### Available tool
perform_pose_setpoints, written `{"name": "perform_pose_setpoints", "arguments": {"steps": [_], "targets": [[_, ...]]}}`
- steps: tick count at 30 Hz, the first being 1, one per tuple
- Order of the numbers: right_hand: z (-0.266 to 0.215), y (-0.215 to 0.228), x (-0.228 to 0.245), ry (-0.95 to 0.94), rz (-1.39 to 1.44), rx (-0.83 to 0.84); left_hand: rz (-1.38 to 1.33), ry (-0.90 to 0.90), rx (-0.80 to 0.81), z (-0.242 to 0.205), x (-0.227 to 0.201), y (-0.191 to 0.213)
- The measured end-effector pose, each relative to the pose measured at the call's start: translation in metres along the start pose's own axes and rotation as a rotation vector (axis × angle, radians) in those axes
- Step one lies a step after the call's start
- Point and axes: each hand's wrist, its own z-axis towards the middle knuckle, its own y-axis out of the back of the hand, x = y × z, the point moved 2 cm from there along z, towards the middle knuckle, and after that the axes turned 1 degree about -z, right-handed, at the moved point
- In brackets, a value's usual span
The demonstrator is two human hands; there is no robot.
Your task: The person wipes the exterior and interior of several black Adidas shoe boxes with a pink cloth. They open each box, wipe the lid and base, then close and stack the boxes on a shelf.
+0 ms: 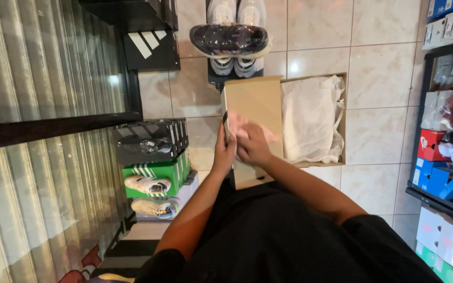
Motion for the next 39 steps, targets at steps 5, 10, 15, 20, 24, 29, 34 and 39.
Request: {"name": "perform_pose_setpoints", "arguments": {"steps": [5,10,15,20,24,29,34,39], "targets": [[0.036,0.083,-0.019,-0.97,0.527,0.214,0.006,-0.032,-0.01,-0.014,-0.017,-0.008],[0.02,0.016,-0.125,-0.586,-0.149,-0.001,0.045,-0.065,-0.006,-0.009,-0.029,-0.024],[0.078,0.039,0.017,-0.96,0.645,-0.1,0.071,0.02,0.007,-0.013,-0.053,-0.026],[-0.097,0.016,-0.051,0.017,0.026,0.285,0.158,0.109,0.017,-0.016,-0.038,-0.017],[-0.105,-0.018,-0.174,-0.229,-0.247,0.162,0.17,0.106,0.02,-0.015,-0.042,-0.016],[0.049,0.006,-0.095,-0.319,-0.217,-0.056,0.182,0.095,0.01,-0.011,-0.04,-0.021],[-0.073,0.004,-0.018,0.068,-0.02,0.225,0.175,0.116,-0.041,-0.006,-0.065,-0.025],[-0.12,0.032,-0.073,0.147,0.036,0.392,0.184,0.135,-0.073,-0.008,-0.036,-0.013]]}}
